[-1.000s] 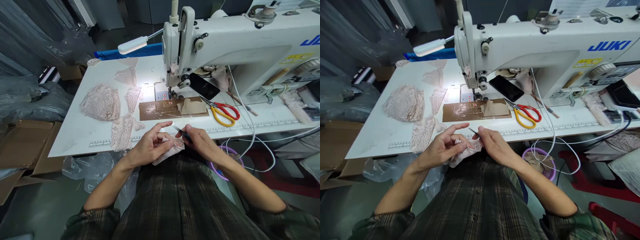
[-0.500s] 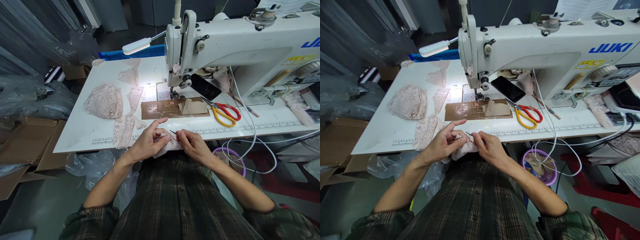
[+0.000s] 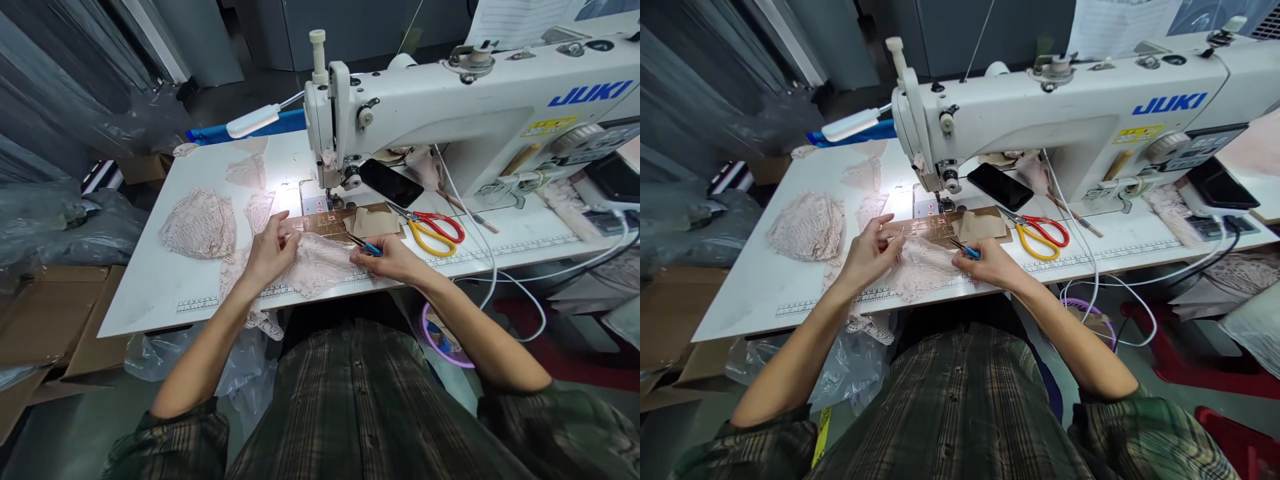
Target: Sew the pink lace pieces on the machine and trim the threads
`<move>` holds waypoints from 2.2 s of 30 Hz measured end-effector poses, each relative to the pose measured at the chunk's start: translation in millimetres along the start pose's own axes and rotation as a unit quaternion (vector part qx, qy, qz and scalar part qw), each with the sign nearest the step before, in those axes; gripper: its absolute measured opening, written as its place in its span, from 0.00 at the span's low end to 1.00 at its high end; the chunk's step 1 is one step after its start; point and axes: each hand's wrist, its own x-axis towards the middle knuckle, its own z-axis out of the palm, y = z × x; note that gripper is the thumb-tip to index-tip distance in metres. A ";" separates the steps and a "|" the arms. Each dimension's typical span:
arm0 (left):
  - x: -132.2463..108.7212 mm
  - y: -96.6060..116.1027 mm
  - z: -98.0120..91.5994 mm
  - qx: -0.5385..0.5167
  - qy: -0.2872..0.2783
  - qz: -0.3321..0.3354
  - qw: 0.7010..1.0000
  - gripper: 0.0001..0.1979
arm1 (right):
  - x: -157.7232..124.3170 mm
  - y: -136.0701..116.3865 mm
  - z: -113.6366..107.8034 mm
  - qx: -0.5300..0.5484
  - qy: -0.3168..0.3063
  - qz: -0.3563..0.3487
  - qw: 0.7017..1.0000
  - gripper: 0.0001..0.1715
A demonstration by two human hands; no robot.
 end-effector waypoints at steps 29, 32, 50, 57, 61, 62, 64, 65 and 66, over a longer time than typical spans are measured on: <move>42.3 18.4 33.2 -0.167 -0.291 0.089 0.938 0.29 | 0.1 4.3 -22.5 -0.004 0.246 -0.077 0.966 0.16; 42.2 19.3 35.6 -0.167 -0.281 0.090 0.941 0.29 | 2.4 2.6 -12.7 0.004 0.143 -0.072 0.987 0.20; 57.2 2.8 12.4 -0.163 -0.322 0.038 0.932 0.36 | 17.3 13.4 -11.2 -0.043 0.232 -0.031 0.971 0.19; 58.5 4.2 11.7 -0.139 -0.322 0.037 0.936 0.39 | 14.5 14.5 -10.6 -0.037 0.234 -0.058 0.970 0.19; 56.6 1.5 23.8 -0.133 -0.281 0.035 0.950 0.34 | 13.9 14.8 -8.1 -0.031 0.233 -0.081 0.969 0.21; 55.9 1.8 26.9 -0.130 -0.267 0.039 0.954 0.29 | 13.8 14.5 -7.3 -0.033 0.234 -0.096 0.967 0.22; 54.0 5.7 30.2 -0.132 -0.247 0.053 0.959 0.18 | 12.6 13.1 -5.6 -0.028 0.237 -0.125 0.963 0.24; 52.6 9.4 29.6 -0.141 -0.242 0.063 0.958 0.14 | 10.9 11.9 -4.6 -0.020 0.236 -0.135 0.962 0.24; 50.6 14.4 27.5 -0.156 -0.242 0.075 0.955 0.12 | 8.2 10.3 -3.5 -0.007 0.233 -0.141 0.962 0.25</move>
